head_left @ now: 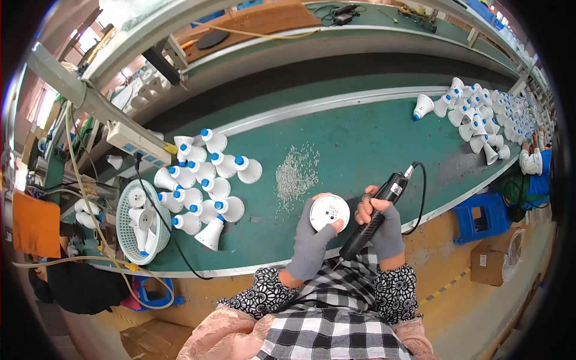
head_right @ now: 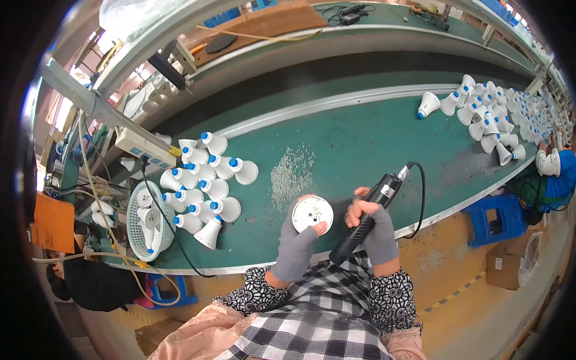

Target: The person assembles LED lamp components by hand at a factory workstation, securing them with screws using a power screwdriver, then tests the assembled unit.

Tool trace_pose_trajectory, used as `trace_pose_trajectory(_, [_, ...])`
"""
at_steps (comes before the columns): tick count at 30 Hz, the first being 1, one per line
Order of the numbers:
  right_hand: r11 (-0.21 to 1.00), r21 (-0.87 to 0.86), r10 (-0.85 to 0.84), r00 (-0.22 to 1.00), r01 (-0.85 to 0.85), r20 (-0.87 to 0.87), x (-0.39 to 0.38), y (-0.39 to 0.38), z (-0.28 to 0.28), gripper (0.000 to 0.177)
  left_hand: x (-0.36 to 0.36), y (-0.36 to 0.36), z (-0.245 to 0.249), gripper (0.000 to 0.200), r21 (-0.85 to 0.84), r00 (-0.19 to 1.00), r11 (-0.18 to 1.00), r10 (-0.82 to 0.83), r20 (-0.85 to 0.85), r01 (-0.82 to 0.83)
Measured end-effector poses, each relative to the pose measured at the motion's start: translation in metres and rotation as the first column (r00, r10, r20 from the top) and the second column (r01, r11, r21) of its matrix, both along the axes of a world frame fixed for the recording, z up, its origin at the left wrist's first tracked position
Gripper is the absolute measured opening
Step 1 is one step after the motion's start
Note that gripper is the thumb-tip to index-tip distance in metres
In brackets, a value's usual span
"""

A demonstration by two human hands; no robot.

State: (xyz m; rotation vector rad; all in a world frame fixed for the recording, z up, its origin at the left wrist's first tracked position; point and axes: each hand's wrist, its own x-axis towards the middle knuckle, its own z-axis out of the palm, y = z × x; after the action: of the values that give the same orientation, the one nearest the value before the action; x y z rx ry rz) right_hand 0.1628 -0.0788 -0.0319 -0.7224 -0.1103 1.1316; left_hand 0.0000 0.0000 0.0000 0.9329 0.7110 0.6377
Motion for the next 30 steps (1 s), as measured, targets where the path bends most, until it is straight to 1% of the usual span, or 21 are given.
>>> trace_pose_trajectory(2, [0.993, 0.109, -0.035, 0.987, 0.052, -0.156, 0.018, -0.001, -0.022, 0.034, 0.017, 0.009, -0.011, 0.053, -0.025, 0.997, 1.0, 0.019, 0.076, -0.017])
trace_pose_trajectory(3, [0.976, 0.207, -0.019, 0.973, 0.067, -0.228, -0.003, 0.007, -0.034, 0.032, 0.002, 0.023, -0.001, 0.051, -0.085, 0.998, 0.996, -0.012, 0.061, 0.017])
trace_pose_trajectory(4, [0.974, 0.216, -0.022, 0.976, 0.07, -0.217, 0.003, -0.002, -0.041, 0.032, 0.011, 0.026, -0.007, 0.049, -0.226, 0.994, 0.972, -0.036, 0.101, 0.058])
trace_pose_trajectory(6, [0.968, 0.243, -0.013, 0.983, 0.058, -0.183, 0.014, -0.017, -0.048, 0.032, 0.044, 0.039, -0.031, 0.047, -0.471, 0.983, 0.87, -0.078, 0.166, 0.149])
trace_pose_trajectory(9, [0.957, 0.288, 0.016, 0.978, 0.046, -0.207, 0.017, -0.014, -0.049, 0.03, 0.107, 0.063, -0.046, 0.049, -0.44, 0.983, 0.884, -0.096, 0.155, 0.156])
trace_pose_trajectory(10, [0.954, 0.299, 0.022, 0.978, 0.041, -0.206, 0.018, -0.015, -0.049, 0.03, 0.123, 0.065, -0.047, 0.049, -0.032, 0.98, 0.98, -0.193, 0.049, 0.195])
trace_pose_trajectory(11, [0.95, 0.309, 0.031, 0.977, 0.036, -0.209, 0.018, -0.016, -0.051, 0.029, 0.138, 0.065, -0.048, 0.049, 0.378, 0.97, 0.893, -0.227, -0.087, 0.243])
trace_pose_trajectory(13, [0.94, 0.341, 0.053, 0.973, 0.028, -0.226, 0.018, -0.016, -0.054, 0.029, 0.173, 0.075, -0.049, 0.051, 0.378, 0.967, 0.89, -0.237, -0.09, 0.254])
trace_pose_trajectory(14, [0.935, 0.353, 0.06, 0.969, 0.03, -0.241, 0.018, -0.016, -0.055, 0.028, 0.194, 0.082, -0.048, 0.052, -0.035, 0.973, 0.973, -0.225, 0.046, 0.226])
trace_pose_trajectory(15, [0.931, 0.365, 0.068, 0.964, 0.033, -0.259, 0.017, -0.017, -0.055, 0.027, 0.211, 0.085, -0.044, 0.053, -0.445, 0.975, 0.87, -0.157, 0.16, 0.213])
trace_pose_trajectory(16, [0.937, 0.348, 0.063, 0.969, 0.024, -0.238, 0.018, -0.016, -0.056, 0.027, 0.209, 0.069, -0.009, 0.056, -0.491, 0.999, 0.87, -0.043, 0.009, 0.042])
trace_pose_trajectory(19, [0.94, 0.342, 0.073, 0.969, 0.012, -0.234, 0.018, -0.017, -0.054, 0.026, 0.186, 0.042, 0.012, 0.06, -0.194, 0.995, 0.976, -0.098, 0.021, 0.1])
trace_pose_trajectory(20, [0.938, 0.348, 0.083, 0.965, 0.009, -0.248, 0.018, -0.018, -0.052, 0.026, 0.169, 0.026, 0.027, 0.06, -0.054, 0.986, 0.987, -0.149, 0.076, 0.153])
trace_pose_trajectory(21, [0.966, 0.256, 0.027, 0.966, 0.042, -0.258, 0.017, -0.018, -0.051, 0.026, 0.143, 0.003, 0.065, 0.057, -0.027, 0.94, 0.946, -0.316, 0.13, 0.322])
trace_pose_trajectory(22, [0.985, 0.16, -0.028, 0.964, 0.072, -0.265, 0.016, -0.018, -0.052, 0.027, 0.118, -0.02, 0.1, 0.055, 0.004, 0.864, 0.878, -0.471, 0.178, 0.478])
trace_pose_trajectory(23, [0.98, 0.185, -0.021, 0.961, 0.075, -0.276, 0.015, -0.017, -0.054, 0.027, 0.102, -0.033, 0.112, 0.053, 0.285, 0.731, 0.756, -0.649, 0.21, 0.589])
trace_pose_trajectory(24, [0.975, 0.21, -0.014, 0.958, 0.078, -0.288, 0.014, -0.015, -0.057, 0.027, 0.088, -0.047, 0.119, 0.051, 0.543, 0.566, 0.56, -0.805, 0.178, 0.626])
trace_pose_trajectory(25, [0.931, 0.359, 0.052, 0.954, 0.061, -0.296, 0.015, -0.012, -0.061, 0.026, 0.074, -0.065, 0.122, 0.05, 0.67, 0.407, 0.408, -0.898, 0.169, 0.621])
trace_pose_trajectory(27, [0.932, 0.362, 0.096, 0.973, -0.015, -0.209, 0.02, -0.015, -0.054, 0.025, 0.052, -0.1, 0.123, 0.049, 0.671, 0.249, 0.308, -0.951, 0.185, 0.674])
trace_pose_trajectory(28, [0.931, 0.364, 0.097, 0.969, -0.007, -0.228, 0.019, -0.016, -0.051, 0.025, 0.046, -0.117, 0.118, 0.048, 0.648, 0.202, 0.284, -0.959, 0.201, 0.707])
trace_pose_trajectory(30, [0.929, 0.367, 0.056, 0.969, 0.038, -0.241, 0.018, -0.016, -0.054, 0.025, 0.04, -0.143, 0.109, 0.046, 0.599, 0.17, 0.284, -0.956, 0.24, 0.749])
